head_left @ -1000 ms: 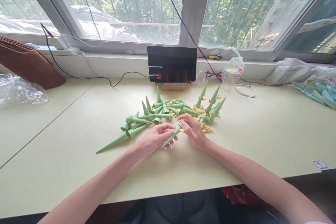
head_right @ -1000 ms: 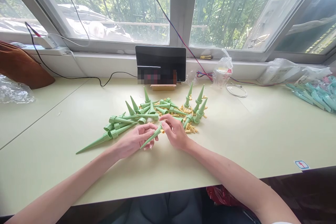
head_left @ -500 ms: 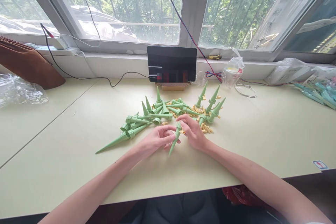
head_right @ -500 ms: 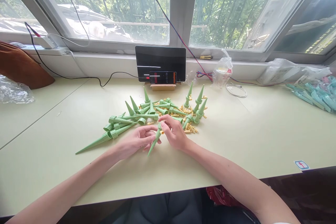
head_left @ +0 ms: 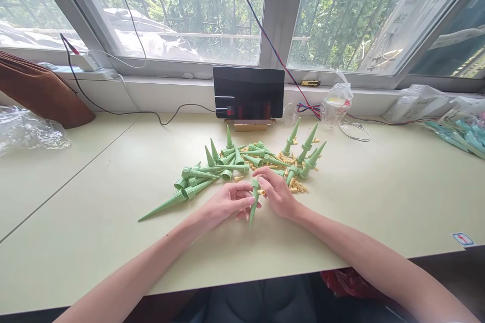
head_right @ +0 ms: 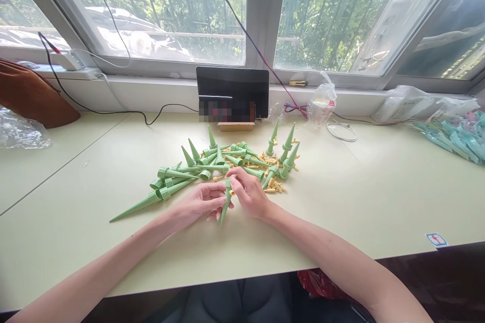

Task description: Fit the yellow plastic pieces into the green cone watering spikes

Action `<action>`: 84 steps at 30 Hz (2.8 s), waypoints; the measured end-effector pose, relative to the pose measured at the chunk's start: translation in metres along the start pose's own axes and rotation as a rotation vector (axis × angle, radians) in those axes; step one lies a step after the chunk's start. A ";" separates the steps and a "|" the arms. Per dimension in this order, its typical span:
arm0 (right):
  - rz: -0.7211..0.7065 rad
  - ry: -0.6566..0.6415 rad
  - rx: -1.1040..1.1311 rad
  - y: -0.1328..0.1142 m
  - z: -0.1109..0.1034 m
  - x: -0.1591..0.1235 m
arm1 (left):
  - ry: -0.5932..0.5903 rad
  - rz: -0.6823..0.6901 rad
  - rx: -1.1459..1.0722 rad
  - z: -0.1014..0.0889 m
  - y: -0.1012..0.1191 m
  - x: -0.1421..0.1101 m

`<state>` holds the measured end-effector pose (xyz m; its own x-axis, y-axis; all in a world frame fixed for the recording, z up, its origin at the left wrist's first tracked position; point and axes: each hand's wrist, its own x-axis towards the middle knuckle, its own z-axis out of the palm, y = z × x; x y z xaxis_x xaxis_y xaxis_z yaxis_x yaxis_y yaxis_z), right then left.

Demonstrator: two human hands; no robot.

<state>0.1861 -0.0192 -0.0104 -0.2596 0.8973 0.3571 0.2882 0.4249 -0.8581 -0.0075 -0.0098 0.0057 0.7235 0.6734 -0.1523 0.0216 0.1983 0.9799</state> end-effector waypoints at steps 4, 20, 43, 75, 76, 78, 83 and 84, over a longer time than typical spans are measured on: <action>-0.008 -0.015 -0.031 -0.001 0.001 0.001 | 0.015 0.025 -0.003 0.000 -0.001 0.001; -0.045 0.007 -0.087 -0.005 0.000 0.004 | 0.136 0.002 -0.199 -0.001 -0.006 0.002; -0.104 -0.029 -0.095 -0.004 -0.003 0.004 | 0.085 0.013 -0.471 -0.002 -0.004 0.002; -0.037 -0.065 -0.034 0.000 -0.003 0.004 | 0.116 0.068 -0.494 -0.003 -0.006 0.003; -0.037 -0.066 -0.035 0.000 -0.002 0.004 | 0.123 0.066 -0.497 -0.003 -0.005 0.003; -0.034 -0.075 -0.041 -0.001 -0.002 0.005 | 0.137 0.063 -0.510 -0.003 -0.004 0.003; -0.014 -0.089 -0.053 -0.002 -0.001 0.005 | 0.152 0.057 -0.508 -0.002 -0.003 0.003; -0.012 -0.090 -0.048 -0.002 -0.001 0.005 | 0.149 0.058 -0.500 -0.002 -0.003 0.003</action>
<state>0.1850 -0.0156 -0.0061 -0.3440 0.8788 0.3307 0.3276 0.4424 -0.8348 -0.0066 -0.0065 0.0015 0.6073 0.7799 -0.1518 -0.3737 0.4490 0.8116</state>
